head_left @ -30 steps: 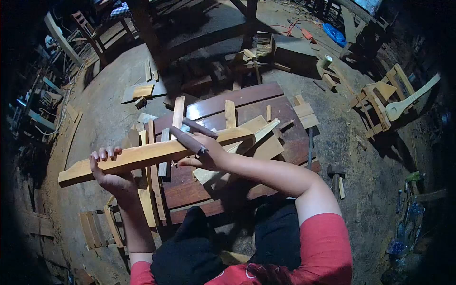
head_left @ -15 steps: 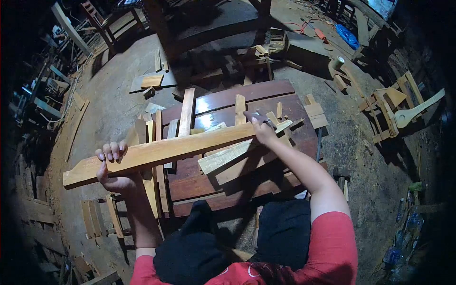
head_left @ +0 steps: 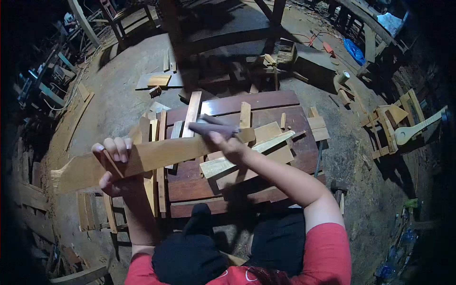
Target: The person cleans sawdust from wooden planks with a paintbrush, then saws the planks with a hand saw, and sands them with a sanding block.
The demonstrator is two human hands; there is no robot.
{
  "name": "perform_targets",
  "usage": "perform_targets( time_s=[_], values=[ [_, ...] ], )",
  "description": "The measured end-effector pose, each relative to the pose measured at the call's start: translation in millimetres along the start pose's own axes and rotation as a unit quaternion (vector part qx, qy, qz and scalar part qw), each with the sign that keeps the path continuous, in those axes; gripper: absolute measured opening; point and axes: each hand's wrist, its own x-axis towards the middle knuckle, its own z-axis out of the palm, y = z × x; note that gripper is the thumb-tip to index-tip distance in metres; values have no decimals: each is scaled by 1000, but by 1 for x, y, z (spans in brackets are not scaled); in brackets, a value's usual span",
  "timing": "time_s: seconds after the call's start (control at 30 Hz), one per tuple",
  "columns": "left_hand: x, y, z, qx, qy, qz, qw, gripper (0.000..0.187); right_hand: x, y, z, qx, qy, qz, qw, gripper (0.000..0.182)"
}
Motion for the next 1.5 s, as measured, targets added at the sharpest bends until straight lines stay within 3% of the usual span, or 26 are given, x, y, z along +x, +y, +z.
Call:
perform_targets(
  time_s=[0.1, 0.13, 0.17, 0.23, 0.3, 0.37, 0.5, 0.57, 0.63, 0.67, 0.7, 0.73, 0.8, 0.83, 0.87, 0.93, 0.97, 1.03, 1.1, 1.13, 1.17, 1.23, 1.3, 1.37, 1.43, 1.5],
  values=[
    [-7, 3, 2, 4, 1, -26, 1000, 48, -40, 69, -29, -105, 81, 49, 990, 39],
    [-12, 4, -2, 22, 32, -25, 999, 50, -63, 102, -57, -121, 82, 207, 967, 38],
    [-16, 4, -3, 22, 32, -24, 999, 50, -70, 114, -65, -216, 85, 242, 942, 36],
    [-18, -2, -3, 67, 118, -17, 991, 46, -56, 77, -47, -189, 96, 306, 928, 35],
    [-17, -6, 2, 40, 88, -13, 995, 38, -24, 22, -16, -49, 23, 226, 973, 38],
    [-16, -4, 6, 21, 54, -32, 998, 32, -6, -15, 15, -67, 39, 84, 993, 38],
    [-10, -3, 16, 25, 51, -54, 997, 28, -2, -31, 13, -38, 49, 5, 998, 38],
    [-10, -4, 14, 28, 41, -48, 998, 28, -27, -4, -3, 49, 90, 64, 993, 37],
    [-10, -3, 12, 35, 33, -47, 998, 28, -57, 60, -26, -65, 107, 81, 989, 39],
    [-10, -4, 12, 32, 21, -46, 998, 28, -72, 78, -41, -101, 123, 154, 975, 40],
    [-10, -4, 13, 28, 11, -45, 999, 28, -75, 76, -48, -135, 137, 227, 955, 40],
    [-9, -5, 12, 38, 1, -39, 999, 27, -75, 76, -47, -135, 137, 229, 954, 40],
    [-7, -7, 11, 36, 7, -35, 999, 27, -66, 64, -41, -233, 104, 351, 901, 41],
    [-7, -8, 11, 35, 13, -30, 999, 27, -53, 46, -28, -98, 131, 318, 934, 39],
    [-7, -8, 10, 33, 18, -31, 999, 27, -40, 33, -13, -58, 124, 249, 959, 36],
    [-9, -6, 9, 23, 69, -45, 996, 27, -15, -31, 14, -49, 138, 121, 982, 33],
    [-9, -5, 10, 26, 75, -47, 996, 27, -7, -38, 16, -54, 75, 66, 994, 34],
    [-8, -5, 11, 13, 63, -42, 997, 28, -7, -41, 13, 34, 70, 63, 995, 35],
    [-8, -4, 5, 21, 47, -41, 998, 29, -24, -15, -2, 37, 110, 43, 992, 35],
    [-7, -4, 2, 16, 44, -47, 998, 30, -41, 27, -14, -89, 102, 59, 989, 35],
    [-7, -3, 0, 12, 41, -56, 998, 30, -54, 64, -26, -82, 115, 56, 988, 34],
    [-8, -1, -10, 3, 46, -56, 997, 31, -70, 75, -53, -271, 99, 202, 936, 37],
    [-6, -3, -14, -9, 53, -57, 997, 31, -66, 74, -52, -326, 51, 346, 878, 39],
    [-5, -5, -11, 4, 87, -40, 995, 31, -42, 53, -26, -133, 117, 271, 946, 36],
    [-3, -5, -8, 22, 95, -39, 995, 30, -7, 0, 4, 4, 68, 151, 986, 32],
    [-3, -6, -5, 40, 99, -40, 993, 29, 10, -18, 30, -4, 76, 84, 994, 32]
  ],
)
